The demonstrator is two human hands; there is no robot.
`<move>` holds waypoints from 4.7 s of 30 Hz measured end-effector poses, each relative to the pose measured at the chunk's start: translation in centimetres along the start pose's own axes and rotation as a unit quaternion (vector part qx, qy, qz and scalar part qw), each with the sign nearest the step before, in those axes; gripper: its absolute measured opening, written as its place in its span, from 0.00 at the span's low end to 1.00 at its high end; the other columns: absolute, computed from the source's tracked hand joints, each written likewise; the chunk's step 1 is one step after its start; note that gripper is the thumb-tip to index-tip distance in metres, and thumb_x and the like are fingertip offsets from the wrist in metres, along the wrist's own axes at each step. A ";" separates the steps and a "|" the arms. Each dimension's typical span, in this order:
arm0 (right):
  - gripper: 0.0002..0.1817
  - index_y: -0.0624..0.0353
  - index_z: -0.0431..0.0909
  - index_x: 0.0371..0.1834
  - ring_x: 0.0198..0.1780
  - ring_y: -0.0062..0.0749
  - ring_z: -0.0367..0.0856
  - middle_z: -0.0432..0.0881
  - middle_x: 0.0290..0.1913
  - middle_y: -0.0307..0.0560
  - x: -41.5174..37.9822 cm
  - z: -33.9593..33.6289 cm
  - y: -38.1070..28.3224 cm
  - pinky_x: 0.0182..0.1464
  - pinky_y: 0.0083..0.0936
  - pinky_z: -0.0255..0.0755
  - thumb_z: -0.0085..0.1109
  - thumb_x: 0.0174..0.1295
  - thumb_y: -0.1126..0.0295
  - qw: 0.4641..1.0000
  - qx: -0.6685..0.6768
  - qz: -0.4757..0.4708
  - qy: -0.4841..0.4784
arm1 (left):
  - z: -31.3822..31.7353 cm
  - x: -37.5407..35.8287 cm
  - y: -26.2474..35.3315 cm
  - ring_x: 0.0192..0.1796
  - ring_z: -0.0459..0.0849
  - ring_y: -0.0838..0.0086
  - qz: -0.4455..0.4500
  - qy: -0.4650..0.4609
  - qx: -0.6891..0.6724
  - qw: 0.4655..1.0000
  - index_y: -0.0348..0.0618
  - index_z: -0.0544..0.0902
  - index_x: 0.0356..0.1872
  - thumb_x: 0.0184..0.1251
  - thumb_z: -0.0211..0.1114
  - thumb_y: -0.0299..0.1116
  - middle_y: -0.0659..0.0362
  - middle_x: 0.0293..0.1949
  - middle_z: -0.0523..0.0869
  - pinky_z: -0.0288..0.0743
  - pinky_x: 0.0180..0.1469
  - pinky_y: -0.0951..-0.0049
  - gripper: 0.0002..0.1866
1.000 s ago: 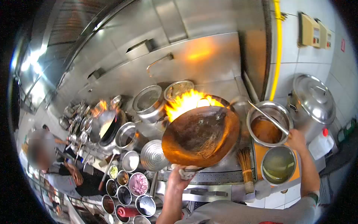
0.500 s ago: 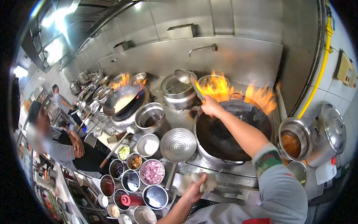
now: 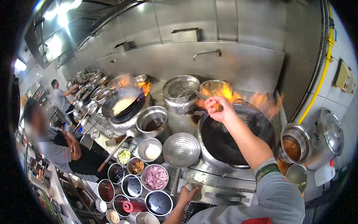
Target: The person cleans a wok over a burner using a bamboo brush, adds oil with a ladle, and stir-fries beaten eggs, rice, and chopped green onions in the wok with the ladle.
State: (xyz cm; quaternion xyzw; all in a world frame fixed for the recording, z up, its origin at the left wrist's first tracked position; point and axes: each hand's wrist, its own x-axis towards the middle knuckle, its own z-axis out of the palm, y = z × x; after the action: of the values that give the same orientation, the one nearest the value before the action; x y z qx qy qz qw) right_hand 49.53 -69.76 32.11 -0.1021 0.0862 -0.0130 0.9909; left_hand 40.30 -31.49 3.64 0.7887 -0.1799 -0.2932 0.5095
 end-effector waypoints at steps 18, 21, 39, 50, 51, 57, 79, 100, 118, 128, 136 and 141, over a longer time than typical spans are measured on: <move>0.30 0.59 0.64 0.69 0.20 0.20 0.71 0.77 0.32 0.41 -39.2 -4.1 -5.5 0.18 0.19 0.61 0.58 0.62 0.77 0.811 -0.474 -0.132 0.317 | 2.8 -6.2 10.2 0.66 0.70 0.39 0.137 0.199 0.333 0.912 0.28 0.69 0.67 0.49 0.81 0.41 0.33 0.64 0.72 0.63 0.69 0.49 0.46; 0.30 0.60 0.66 0.69 0.19 0.18 0.71 0.75 0.29 0.39 -45.3 -3.0 -4.7 0.18 0.18 0.61 0.59 0.61 0.77 0.727 -0.578 -0.109 0.354 | 6.3 -6.2 16.0 0.66 0.71 0.44 0.277 0.185 0.318 0.888 0.39 0.78 0.62 0.54 0.78 0.34 0.41 0.64 0.74 0.62 0.67 0.47 0.32; 0.33 0.53 0.57 0.78 0.23 0.18 0.74 0.77 0.38 0.41 -39.6 -9.0 6.0 0.23 0.21 0.68 0.53 0.69 0.79 0.581 -0.788 -0.088 0.184 | 13.3 -1.2 24.3 0.39 0.76 0.52 0.395 0.029 0.299 0.868 0.41 0.77 0.30 0.63 0.69 0.37 0.51 0.31 0.77 0.68 0.42 0.54 0.12; 0.30 0.62 0.66 0.67 0.20 0.26 0.75 0.77 0.29 0.44 -3.6 -2.1 1.3 0.23 0.29 0.70 0.58 0.60 0.76 0.628 -0.740 -0.140 0.194 | 4.3 -5.0 23.5 0.65 0.74 0.50 0.416 0.039 0.246 0.875 0.43 0.84 0.54 0.60 0.74 0.40 0.47 0.61 0.78 0.66 0.65 0.50 0.22; 0.27 0.63 0.69 0.64 0.21 0.30 0.79 0.79 0.27 0.48 -0.6 -2.5 1.5 0.23 0.31 0.71 0.52 0.59 0.74 0.590 -0.769 -0.157 0.190 | 2.3 -6.4 22.4 0.69 0.71 0.49 0.372 0.023 0.239 0.897 0.44 0.83 0.58 0.59 0.75 0.40 0.46 0.66 0.76 0.63 0.69 0.49 0.25; 0.13 0.64 0.73 0.46 0.20 0.30 0.76 0.77 0.26 0.47 11.4 -6.3 1.5 0.21 0.32 0.68 0.54 0.58 0.74 0.630 -0.741 -0.115 0.201 | -5.7 -11.8 16.9 0.57 0.82 0.50 0.272 0.095 0.185 0.940 0.41 0.83 0.56 0.57 0.77 0.37 0.46 0.55 0.83 0.76 0.58 0.57 0.25; 0.14 0.53 0.71 0.54 0.22 0.19 0.70 0.77 0.36 0.44 -28.5 -4.0 -1.4 0.17 0.20 0.63 0.57 0.66 0.76 0.949 -0.264 -0.095 0.145 | 0.3 -5.9 4.0 0.69 0.66 0.35 0.131 0.200 0.241 0.941 0.21 0.60 0.70 0.67 0.67 0.33 0.26 0.66 0.67 0.60 0.73 0.50 0.37; 0.25 0.66 0.75 0.65 0.45 0.43 0.85 0.85 0.50 0.56 -60.0 -24.6 -8.9 0.48 0.34 0.78 0.59 0.71 0.60 0.149 -0.903 -0.312 0.255 | 7.9 -10.1 17.3 0.69 0.69 0.43 0.255 0.276 0.197 0.906 0.37 0.71 0.66 0.63 0.71 0.34 0.40 0.66 0.71 0.66 0.70 0.51 0.31; 0.45 0.72 0.57 0.75 0.72 0.66 0.61 0.65 0.71 0.73 -43.1 -32.7 8.3 0.72 0.46 0.59 0.64 0.64 0.52 0.213 -0.912 0.073 0.343 | -0.2 -22.3 8.2 0.64 0.75 0.48 0.180 0.313 0.104 0.927 0.34 0.77 0.58 0.65 0.68 0.32 0.44 0.61 0.76 0.70 0.65 0.56 0.22; 0.33 0.70 0.71 0.66 0.56 0.53 0.78 0.77 0.61 0.61 -42.8 -30.0 7.1 0.63 0.37 0.70 0.64 0.63 0.60 0.408 -0.782 0.033 0.470 | -5.6 -24.7 3.6 0.60 0.78 0.50 0.168 0.340 0.072 0.922 0.34 0.78 0.56 0.66 0.67 0.33 0.45 0.57 0.79 0.72 0.64 0.58 0.20; 0.28 0.68 0.74 0.64 0.55 0.49 0.79 0.79 0.59 0.61 -39.9 -13.1 7.1 0.61 0.35 0.71 0.63 0.64 0.62 0.491 -0.817 -0.048 0.300 | -6.0 -24.5 4.4 0.60 0.79 0.51 0.143 0.300 0.063 0.941 0.36 0.78 0.56 0.69 0.66 0.35 0.46 0.57 0.80 0.72 0.63 0.59 0.19; 0.26 0.67 0.75 0.62 0.54 0.46 0.80 0.80 0.57 0.60 -36.5 -8.3 0.3 0.60 0.34 0.71 0.63 0.65 0.63 0.506 -0.834 -0.075 0.208 | -5.7 -24.9 6.3 0.59 0.80 0.51 0.130 0.322 0.078 0.934 0.36 0.79 0.56 0.69 0.66 0.35 0.47 0.57 0.81 0.73 0.62 0.59 0.19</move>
State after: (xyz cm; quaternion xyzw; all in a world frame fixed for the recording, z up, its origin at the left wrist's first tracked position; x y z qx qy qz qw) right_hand 12.19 -69.55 30.22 -0.8818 0.2527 -0.0306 0.3971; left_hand 25.12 -15.62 18.11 0.8479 -0.1296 0.0608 0.5104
